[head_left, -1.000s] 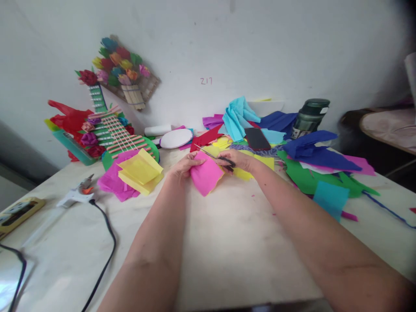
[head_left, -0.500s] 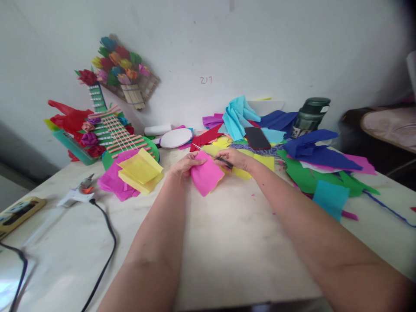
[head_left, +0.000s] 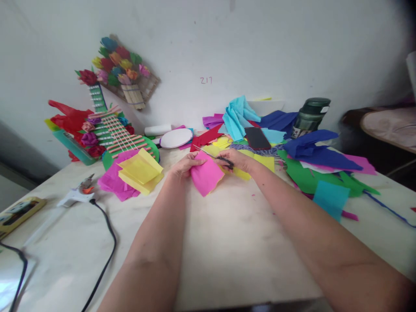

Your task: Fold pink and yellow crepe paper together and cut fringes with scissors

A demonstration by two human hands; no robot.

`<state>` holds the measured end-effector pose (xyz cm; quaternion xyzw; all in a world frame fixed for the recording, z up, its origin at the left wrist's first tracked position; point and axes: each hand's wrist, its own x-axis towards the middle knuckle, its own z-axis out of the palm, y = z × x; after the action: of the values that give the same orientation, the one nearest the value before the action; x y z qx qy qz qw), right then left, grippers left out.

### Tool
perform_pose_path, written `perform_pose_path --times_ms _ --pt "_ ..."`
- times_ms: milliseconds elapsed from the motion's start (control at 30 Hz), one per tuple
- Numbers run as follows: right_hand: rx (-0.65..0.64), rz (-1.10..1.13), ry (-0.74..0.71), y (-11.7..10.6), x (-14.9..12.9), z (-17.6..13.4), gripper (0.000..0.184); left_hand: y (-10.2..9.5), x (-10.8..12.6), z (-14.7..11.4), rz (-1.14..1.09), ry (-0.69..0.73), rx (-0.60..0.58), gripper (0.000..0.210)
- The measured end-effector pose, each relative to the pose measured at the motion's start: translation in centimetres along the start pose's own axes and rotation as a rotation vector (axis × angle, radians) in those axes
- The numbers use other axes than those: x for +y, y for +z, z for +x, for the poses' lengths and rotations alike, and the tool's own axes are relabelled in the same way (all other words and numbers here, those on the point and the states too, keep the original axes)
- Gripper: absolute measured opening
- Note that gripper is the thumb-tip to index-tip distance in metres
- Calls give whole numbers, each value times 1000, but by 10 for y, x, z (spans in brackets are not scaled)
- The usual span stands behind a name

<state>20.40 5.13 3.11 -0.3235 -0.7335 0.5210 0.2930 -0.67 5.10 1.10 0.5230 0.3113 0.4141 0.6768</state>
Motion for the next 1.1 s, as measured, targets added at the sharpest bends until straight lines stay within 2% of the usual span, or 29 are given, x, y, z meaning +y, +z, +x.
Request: perform_pose_path --times_ms 300,633,1100 --pt "98 -105 -9 4 -5 -3 30 -1 0 0 2 5 0 31" --pt "-18 29 -29 3 0 -2 28 0 0 0 1 14 -7 29" --pt "8 36 -38 4 0 -1 33 4 3 -2 4 -18 0 31"
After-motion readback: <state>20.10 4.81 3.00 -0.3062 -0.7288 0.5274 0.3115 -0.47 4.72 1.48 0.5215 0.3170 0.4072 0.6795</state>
